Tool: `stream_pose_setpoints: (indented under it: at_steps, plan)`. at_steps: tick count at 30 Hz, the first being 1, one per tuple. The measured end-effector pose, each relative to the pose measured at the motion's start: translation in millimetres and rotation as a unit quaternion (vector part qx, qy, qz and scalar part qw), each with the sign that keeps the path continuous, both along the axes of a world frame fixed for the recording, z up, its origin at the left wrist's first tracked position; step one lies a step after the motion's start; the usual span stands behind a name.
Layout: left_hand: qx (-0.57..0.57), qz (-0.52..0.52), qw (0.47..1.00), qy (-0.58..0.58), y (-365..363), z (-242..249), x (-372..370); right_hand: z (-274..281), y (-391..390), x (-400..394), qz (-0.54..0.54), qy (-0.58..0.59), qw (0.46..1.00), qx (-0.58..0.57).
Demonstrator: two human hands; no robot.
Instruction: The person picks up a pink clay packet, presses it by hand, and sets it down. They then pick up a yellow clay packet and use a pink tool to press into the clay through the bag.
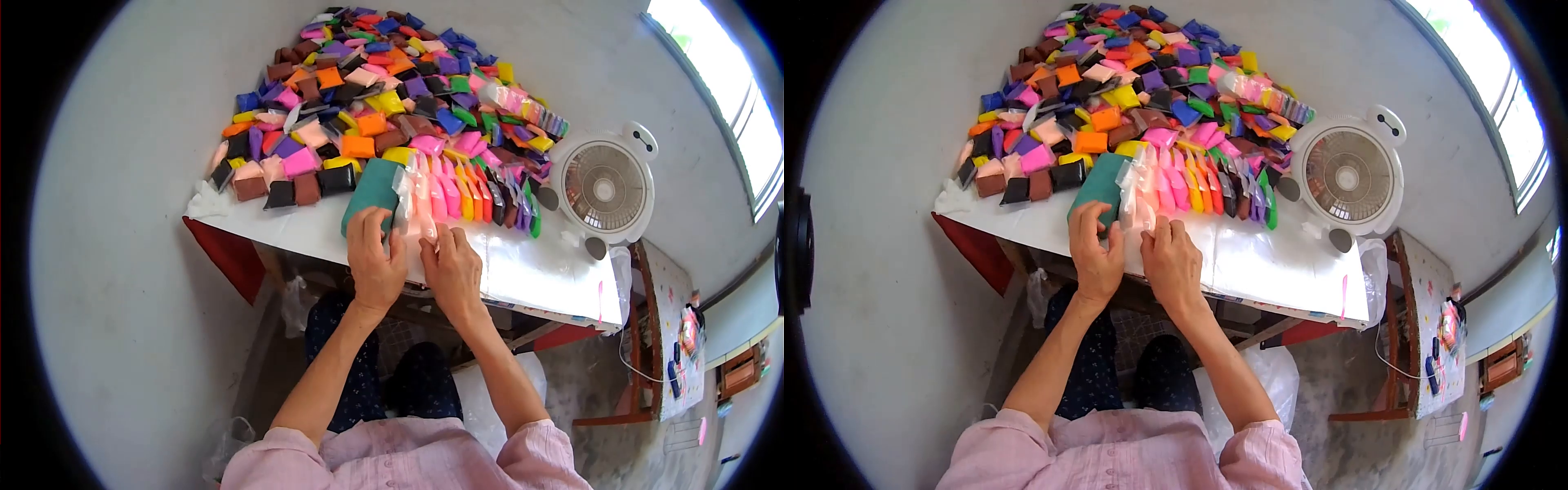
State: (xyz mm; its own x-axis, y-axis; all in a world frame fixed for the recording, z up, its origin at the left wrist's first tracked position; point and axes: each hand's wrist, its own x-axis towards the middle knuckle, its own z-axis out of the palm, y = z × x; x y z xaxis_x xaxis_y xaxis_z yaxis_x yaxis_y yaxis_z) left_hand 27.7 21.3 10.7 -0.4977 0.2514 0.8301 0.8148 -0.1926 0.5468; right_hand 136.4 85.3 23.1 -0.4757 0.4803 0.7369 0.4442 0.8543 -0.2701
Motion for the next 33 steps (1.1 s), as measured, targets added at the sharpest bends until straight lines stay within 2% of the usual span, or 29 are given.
stream_pose_setpoints:
  at_steps: [5,11,20,33]
  plan:
    - [0.006,0.014,1.0,0.015,3,-5,-2,-1,8,-14,0.01,-0.012,0.999,0.034]
    - [-0.008,0.012,0.999,0.032,-4,0,-1,-2,11,-25,-0.029,-0.031,0.998,0.036]
    - [-0.005,0.008,1.0,0.011,-3,-1,1,1,9,-12,0.024,0.004,1.0,0.006]
    - [-0.011,0.003,0.999,0.031,-6,-1,-1,-3,12,-13,0.017,0.021,1.0,-0.012]
